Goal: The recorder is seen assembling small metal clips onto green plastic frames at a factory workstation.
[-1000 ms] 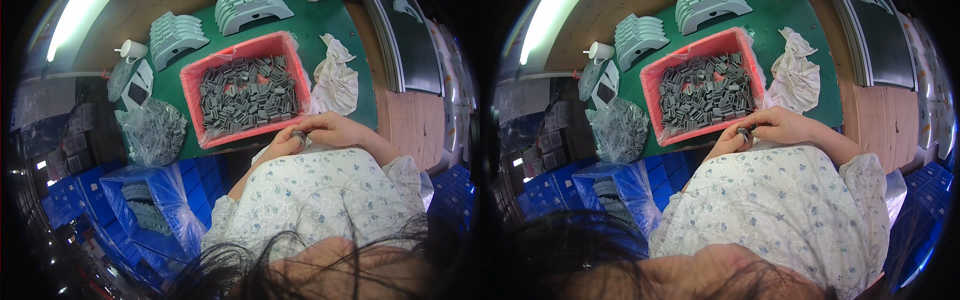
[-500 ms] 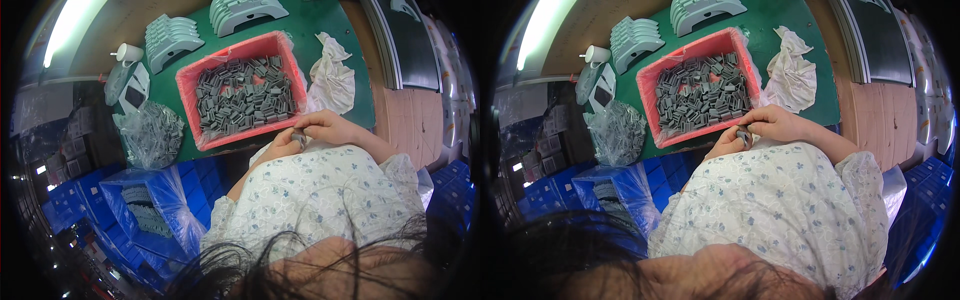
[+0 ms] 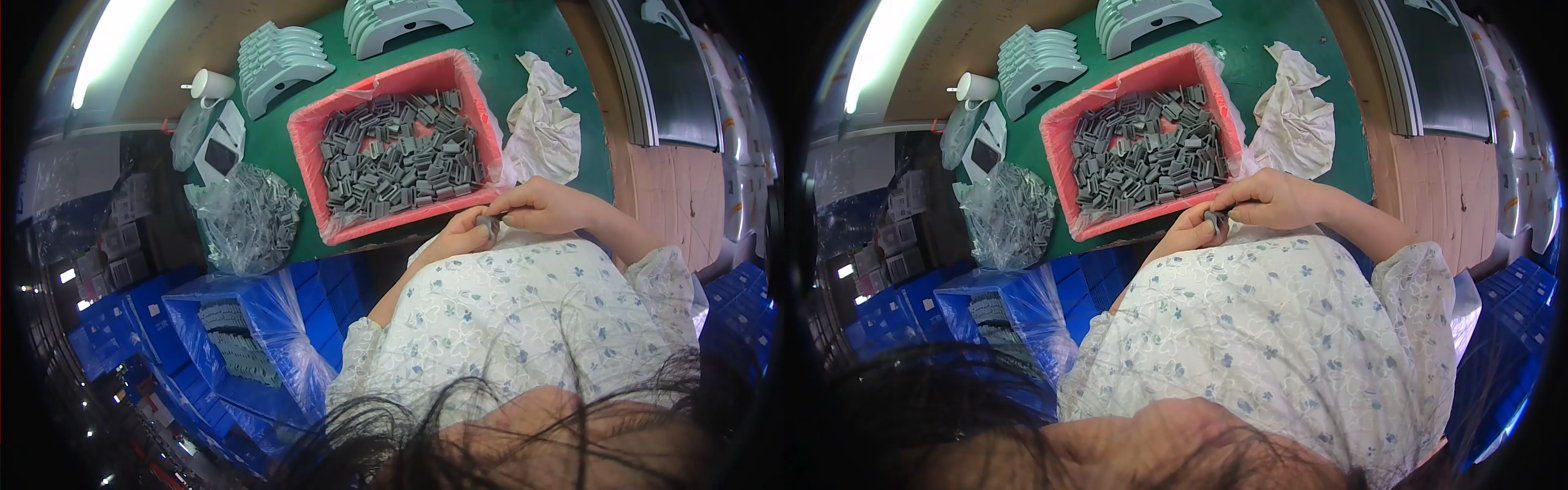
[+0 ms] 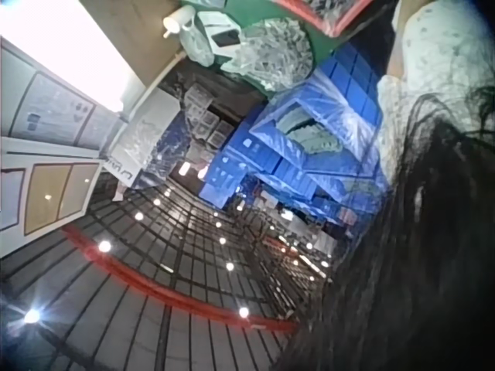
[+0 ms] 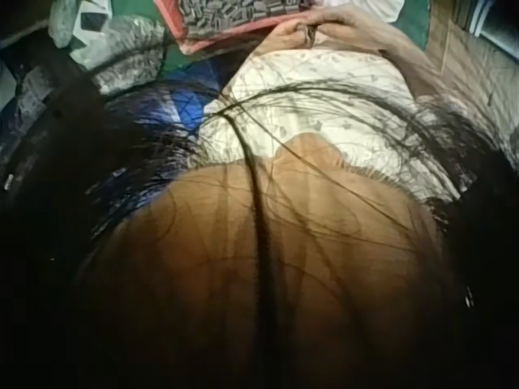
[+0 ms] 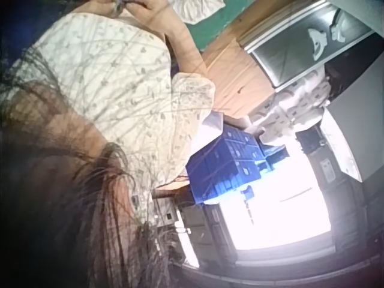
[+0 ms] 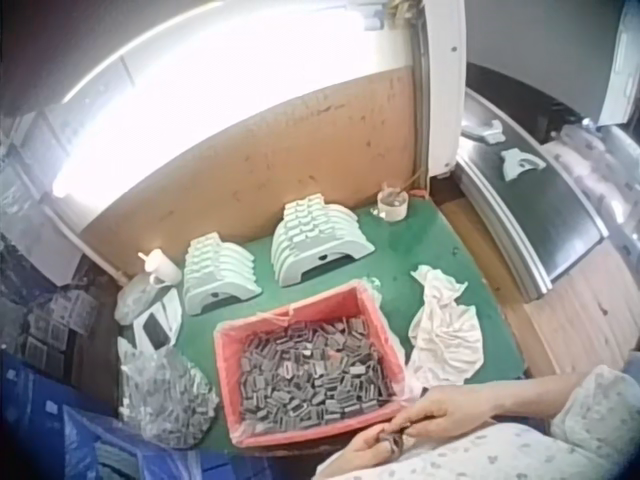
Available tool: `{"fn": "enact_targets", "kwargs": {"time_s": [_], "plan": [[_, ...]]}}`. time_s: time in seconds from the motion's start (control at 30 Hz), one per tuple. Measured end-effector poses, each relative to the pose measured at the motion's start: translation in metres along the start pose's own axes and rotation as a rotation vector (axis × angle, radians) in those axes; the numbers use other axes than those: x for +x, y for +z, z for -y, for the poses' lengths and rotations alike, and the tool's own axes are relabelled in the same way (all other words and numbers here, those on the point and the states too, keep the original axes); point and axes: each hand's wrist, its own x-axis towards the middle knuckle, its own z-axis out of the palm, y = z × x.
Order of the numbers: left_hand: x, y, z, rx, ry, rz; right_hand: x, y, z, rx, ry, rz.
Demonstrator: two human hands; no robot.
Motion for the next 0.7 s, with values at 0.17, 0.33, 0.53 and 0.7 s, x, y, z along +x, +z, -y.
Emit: {"fn": "enact_targets", "kwargs": {"time_s": [0.17, 0.33, 0.53, 0.7], "plan": [[0.000, 0.000, 0.000, -0.006, 0.001, -0.034, 0.001, 0.004, -0.004, 0.102, 0.046, -0.027], [0.002, -0.007, 0.001, -0.011, -0.003, 0.014, 0.000, 0.002, 0.000, 0.107, 0.013, -0.027], [0.000, -0.005, 0.000, 0.013, 0.000, 0.004, 0.002, 0.003, -0.003, 0.069, 0.006, 0.004], [-0.001, 0.001, -0.002, -0.001, -0.025, -0.025, 0.007, 0.018, -0.020, 0.187, -0.027, -0.122]]}}
